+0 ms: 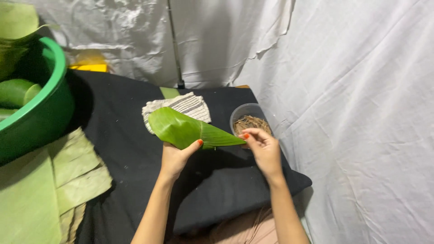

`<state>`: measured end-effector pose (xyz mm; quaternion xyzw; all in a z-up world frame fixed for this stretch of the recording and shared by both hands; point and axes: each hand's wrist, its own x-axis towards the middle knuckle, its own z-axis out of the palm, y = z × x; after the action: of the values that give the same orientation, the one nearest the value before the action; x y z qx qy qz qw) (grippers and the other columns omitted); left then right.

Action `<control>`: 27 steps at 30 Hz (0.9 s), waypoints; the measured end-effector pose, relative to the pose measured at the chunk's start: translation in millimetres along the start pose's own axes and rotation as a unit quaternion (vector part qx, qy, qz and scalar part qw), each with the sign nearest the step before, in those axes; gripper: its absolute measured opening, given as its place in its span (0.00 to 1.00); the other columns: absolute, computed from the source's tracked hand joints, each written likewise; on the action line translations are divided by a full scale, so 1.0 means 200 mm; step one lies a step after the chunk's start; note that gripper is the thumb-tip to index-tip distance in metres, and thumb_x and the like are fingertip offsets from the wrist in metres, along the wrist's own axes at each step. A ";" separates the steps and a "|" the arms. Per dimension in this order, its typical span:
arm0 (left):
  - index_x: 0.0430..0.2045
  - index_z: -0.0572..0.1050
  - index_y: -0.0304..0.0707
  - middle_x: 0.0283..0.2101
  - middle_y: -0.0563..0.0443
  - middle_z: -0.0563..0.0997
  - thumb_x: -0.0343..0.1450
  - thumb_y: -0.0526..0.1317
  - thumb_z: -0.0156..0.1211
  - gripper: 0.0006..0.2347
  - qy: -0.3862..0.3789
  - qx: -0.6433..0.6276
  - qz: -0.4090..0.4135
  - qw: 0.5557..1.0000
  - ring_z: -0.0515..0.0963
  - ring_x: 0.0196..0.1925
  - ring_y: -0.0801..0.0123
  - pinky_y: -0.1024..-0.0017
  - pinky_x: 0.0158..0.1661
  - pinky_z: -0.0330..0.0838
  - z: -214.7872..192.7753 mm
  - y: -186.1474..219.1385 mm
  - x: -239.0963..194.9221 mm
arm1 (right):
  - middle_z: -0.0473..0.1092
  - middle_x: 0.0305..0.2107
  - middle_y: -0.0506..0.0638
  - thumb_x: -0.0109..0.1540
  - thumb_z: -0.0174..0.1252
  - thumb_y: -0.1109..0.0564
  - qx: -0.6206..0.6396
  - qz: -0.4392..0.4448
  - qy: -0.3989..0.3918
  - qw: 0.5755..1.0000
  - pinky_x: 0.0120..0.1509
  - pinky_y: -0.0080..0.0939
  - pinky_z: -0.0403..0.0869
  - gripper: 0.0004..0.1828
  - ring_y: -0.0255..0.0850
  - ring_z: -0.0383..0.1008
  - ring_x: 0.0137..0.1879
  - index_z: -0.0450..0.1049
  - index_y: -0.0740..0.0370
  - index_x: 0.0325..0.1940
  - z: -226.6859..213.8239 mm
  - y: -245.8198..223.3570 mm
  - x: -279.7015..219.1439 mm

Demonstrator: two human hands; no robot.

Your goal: Folding banana leaves into cones and securing them with small wooden sticks.

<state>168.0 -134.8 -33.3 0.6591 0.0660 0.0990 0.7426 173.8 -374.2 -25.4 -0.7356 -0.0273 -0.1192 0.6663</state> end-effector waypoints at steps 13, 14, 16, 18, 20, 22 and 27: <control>0.46 0.76 0.31 0.41 0.47 0.81 0.56 0.32 0.80 0.24 -0.053 0.027 -0.078 0.995 0.77 0.44 0.69 0.62 0.48 0.77 0.14 -0.24 0.16 | 0.81 0.30 0.56 0.59 0.63 0.59 -0.406 0.044 -0.153 0.900 0.50 0.54 0.77 0.06 0.56 0.81 0.42 0.83 0.56 0.38 -0.25 -0.03 0.46; 0.46 0.75 0.31 0.41 0.46 0.81 0.56 0.33 0.80 0.25 -0.060 0.034 -0.085 0.994 0.77 0.44 0.67 0.61 0.49 0.77 0.15 -0.23 0.16 | 0.81 0.29 0.55 0.59 0.63 0.58 -0.448 0.046 -0.169 0.877 0.50 0.54 0.77 0.04 0.57 0.81 0.42 0.83 0.56 0.35 -0.24 0.01 0.47; 0.46 0.75 0.30 0.42 0.45 0.81 0.57 0.34 0.80 0.25 -0.069 0.043 -0.094 0.992 0.77 0.45 0.66 0.60 0.49 0.76 0.16 -0.25 0.16 | 0.80 0.28 0.54 0.59 0.62 0.57 -0.487 0.049 -0.184 0.852 0.49 0.55 0.77 0.04 0.57 0.81 0.42 0.83 0.55 0.32 -0.24 0.11 0.50; 0.48 0.74 0.30 0.43 0.44 0.81 0.56 0.33 0.80 0.27 -0.089 0.051 -0.113 0.988 0.79 0.46 0.64 0.57 0.51 0.76 0.16 -0.28 0.16 | 0.80 0.28 0.58 0.59 0.59 0.55 -0.542 0.078 -0.193 0.814 0.47 0.54 0.77 0.09 0.59 0.81 0.41 0.83 0.54 0.29 -0.26 0.26 0.52; 0.48 0.73 0.30 0.43 0.44 0.80 0.57 0.32 0.79 0.26 -0.093 0.052 -0.117 0.987 0.77 0.46 0.63 0.56 0.51 0.75 0.17 -0.27 0.16 | 0.79 0.28 0.57 0.57 0.60 0.57 -0.546 0.075 -0.201 0.810 0.48 0.54 0.77 0.07 0.58 0.81 0.42 0.83 0.54 0.29 -0.25 0.22 0.51; 0.49 0.73 0.30 0.43 0.43 0.80 0.57 0.32 0.78 0.26 -0.096 0.053 -0.123 0.986 0.76 0.46 0.63 0.55 0.51 0.75 0.17 -0.27 0.15 | 0.79 0.28 0.56 0.56 0.62 0.60 -0.550 0.073 -0.210 0.805 0.49 0.53 0.78 0.05 0.57 0.80 0.43 0.83 0.53 0.29 -0.25 0.18 0.49; 0.50 0.73 0.30 0.44 0.43 0.80 0.58 0.32 0.77 0.26 -0.093 0.059 -0.139 0.984 0.78 0.47 0.61 0.54 0.51 0.74 0.17 -0.26 0.16 | 0.77 0.29 0.53 0.55 0.65 0.63 -0.515 0.044 -0.234 0.823 0.51 0.52 0.77 0.05 0.55 0.78 0.46 0.83 0.55 0.33 -0.21 0.08 0.48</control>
<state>210.4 -166.8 -79.5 0.6927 0.0935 -0.0705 0.7116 264.3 -429.8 -17.9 -0.9779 -0.0848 0.0896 0.1686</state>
